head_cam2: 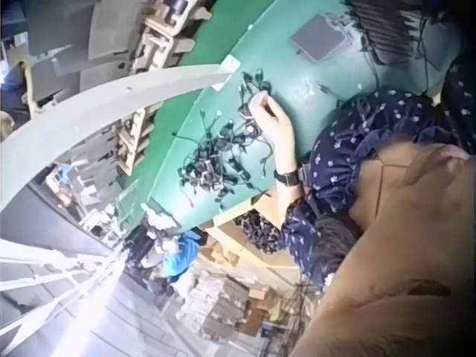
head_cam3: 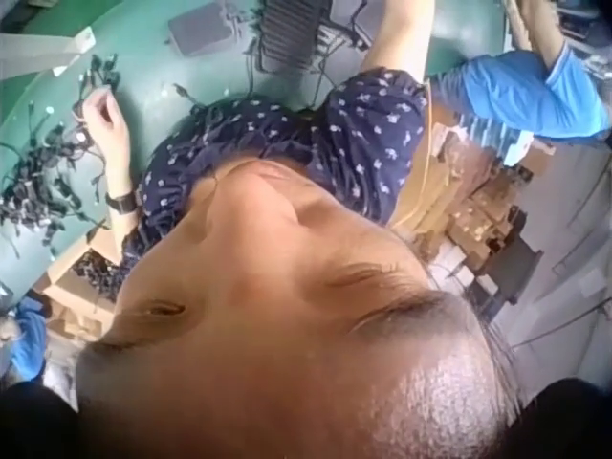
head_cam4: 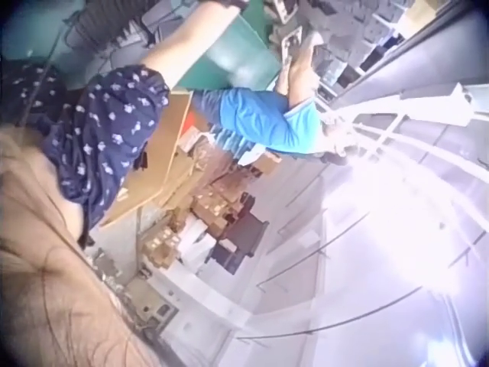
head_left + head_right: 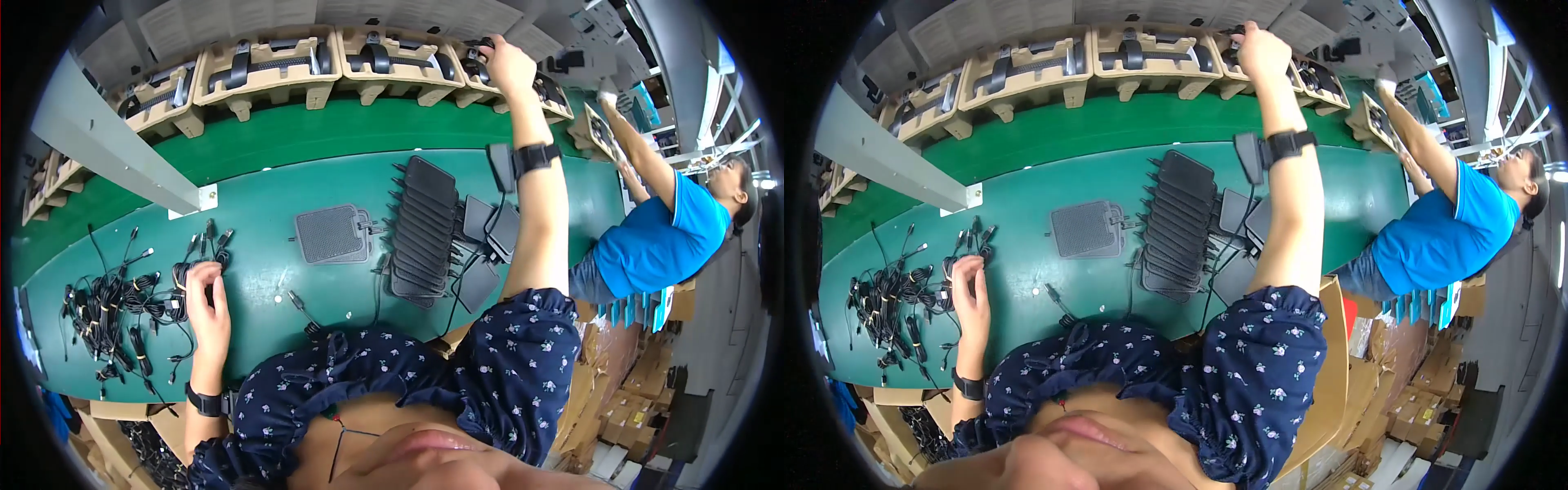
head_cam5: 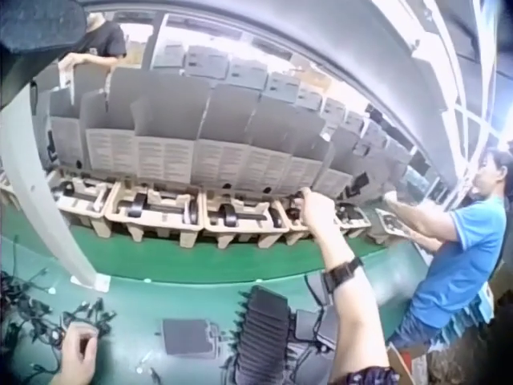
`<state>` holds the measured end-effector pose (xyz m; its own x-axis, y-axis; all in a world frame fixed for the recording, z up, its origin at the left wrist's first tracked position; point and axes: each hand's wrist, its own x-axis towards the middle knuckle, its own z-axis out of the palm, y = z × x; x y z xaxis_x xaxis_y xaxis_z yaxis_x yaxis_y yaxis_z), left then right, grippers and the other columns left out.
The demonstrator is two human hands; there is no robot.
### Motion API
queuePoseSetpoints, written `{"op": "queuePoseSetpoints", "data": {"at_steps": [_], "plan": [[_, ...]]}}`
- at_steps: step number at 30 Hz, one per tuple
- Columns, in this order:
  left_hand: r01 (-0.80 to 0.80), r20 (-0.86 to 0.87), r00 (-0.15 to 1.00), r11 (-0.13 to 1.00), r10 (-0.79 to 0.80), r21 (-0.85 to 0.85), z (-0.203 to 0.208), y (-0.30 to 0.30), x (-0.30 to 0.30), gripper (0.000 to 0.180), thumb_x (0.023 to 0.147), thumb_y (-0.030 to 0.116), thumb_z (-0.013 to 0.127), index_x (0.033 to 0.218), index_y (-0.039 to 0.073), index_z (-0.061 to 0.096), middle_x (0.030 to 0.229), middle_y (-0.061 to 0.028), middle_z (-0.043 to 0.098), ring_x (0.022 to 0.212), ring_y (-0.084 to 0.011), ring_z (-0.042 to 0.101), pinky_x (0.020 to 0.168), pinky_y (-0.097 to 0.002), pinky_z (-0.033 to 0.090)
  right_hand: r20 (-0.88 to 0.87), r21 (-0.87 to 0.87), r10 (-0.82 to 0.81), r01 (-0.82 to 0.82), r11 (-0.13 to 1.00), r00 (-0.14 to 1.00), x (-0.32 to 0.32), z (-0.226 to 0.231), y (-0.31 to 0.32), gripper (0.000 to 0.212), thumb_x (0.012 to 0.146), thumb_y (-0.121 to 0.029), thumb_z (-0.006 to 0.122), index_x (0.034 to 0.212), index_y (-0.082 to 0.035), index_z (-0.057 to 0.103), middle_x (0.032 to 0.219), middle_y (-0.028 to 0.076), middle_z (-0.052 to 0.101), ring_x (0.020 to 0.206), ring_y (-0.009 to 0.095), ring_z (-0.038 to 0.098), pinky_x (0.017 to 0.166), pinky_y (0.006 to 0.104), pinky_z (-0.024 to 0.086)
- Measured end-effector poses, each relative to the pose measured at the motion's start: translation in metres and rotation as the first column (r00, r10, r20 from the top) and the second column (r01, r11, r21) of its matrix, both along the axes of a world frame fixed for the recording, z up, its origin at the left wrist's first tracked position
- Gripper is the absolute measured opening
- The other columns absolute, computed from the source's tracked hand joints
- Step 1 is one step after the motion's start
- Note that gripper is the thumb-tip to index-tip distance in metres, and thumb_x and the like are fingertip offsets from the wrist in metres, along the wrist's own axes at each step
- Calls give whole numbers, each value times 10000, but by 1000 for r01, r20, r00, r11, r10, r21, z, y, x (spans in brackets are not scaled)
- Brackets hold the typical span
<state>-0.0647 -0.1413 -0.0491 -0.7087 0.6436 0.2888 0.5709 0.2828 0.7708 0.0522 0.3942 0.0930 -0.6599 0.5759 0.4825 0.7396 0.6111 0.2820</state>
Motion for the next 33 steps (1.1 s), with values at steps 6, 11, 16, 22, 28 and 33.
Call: {"op": "queuePoseSetpoints", "data": {"at_steps": [6, 11, 16, 22, 28, 33], "plan": [[-15, -290, 957, 1000, 7, -27, -2, 6, 5, 167, 753, -110, 480, 879, -8, 520, 923, -146, 556, 836, -298, 527, 761, -353, 413, 439, -124, -165, 241, 963, 883, -48, -13, 48, 255, 834, -197, 479, 998, -98, 647, 1026, 128, 630, 974, 274, 605, 782, 382, 483], [-23, -297, 955, 999, 9, -45, -4, 6, 5, 222, 689, -129, 483, 868, -6, 527, 912, -146, 562, 806, -302, 528, 728, -356, 414, 312, -246, -198, 280, 928, 929, -67, -55, 85, 322, 832, -213, 448, 1072, -91, 624, 1133, 140, 578, 1045, 279, 569, 855, 387, 463], [-23, -303, 953, 996, -3, -82, -2, 11, 4, 199, 715, -131, 490, 867, -9, 528, 904, -147, 555, 813, -295, 528, 739, -346, 414, 145, -141, 1, 19, 990, 989, -59, -106, 121, 281, 849, -197, 408, 967, -69, 628, 966, 212, 616, 921, 341, 597, 793, 418, 478], [-40, -326, 945, 992, -2, -121, -2, 7, 5, 212, 691, -134, 502, 853, -3, 536, 913, -137, 553, 818, -293, 527, 732, -346, 418, 24, -106, -135, 137, 985, 991, -49, -108, 94, 413, 855, -421, 447, 1032, -84, 606, 1072, 148, 581, 1017, 333, 529, 842, 474, 416], [-23, -350, 936, 991, -25, -132, -2, 9, 3, 236, 660, -125, 508, 851, 12, 538, 909, -125, 561, 793, -283, 526, 689, -344, 421, -84, -332, -194, 156, 930, 977, -39, -85, 109, 371, 782, -339, 595, 1022, -56, 570, 1023, 198, 606, 972, 353, 573, 816, 431, 460], [-14, -301, 953, 992, -24, -124, -6, 14, 2, 226, 657, -128, 495, 821, 17, 551, 910, -124, 550, 829, -279, 525, 735, -342, 420, 230, -333, 14, 65, 941, 973, -21, -90, 198, 310, 801, -199, 477, 1070, -70, 562, 1017, 211, 596, 972, 378, 553, 822, 437, 452]]}}
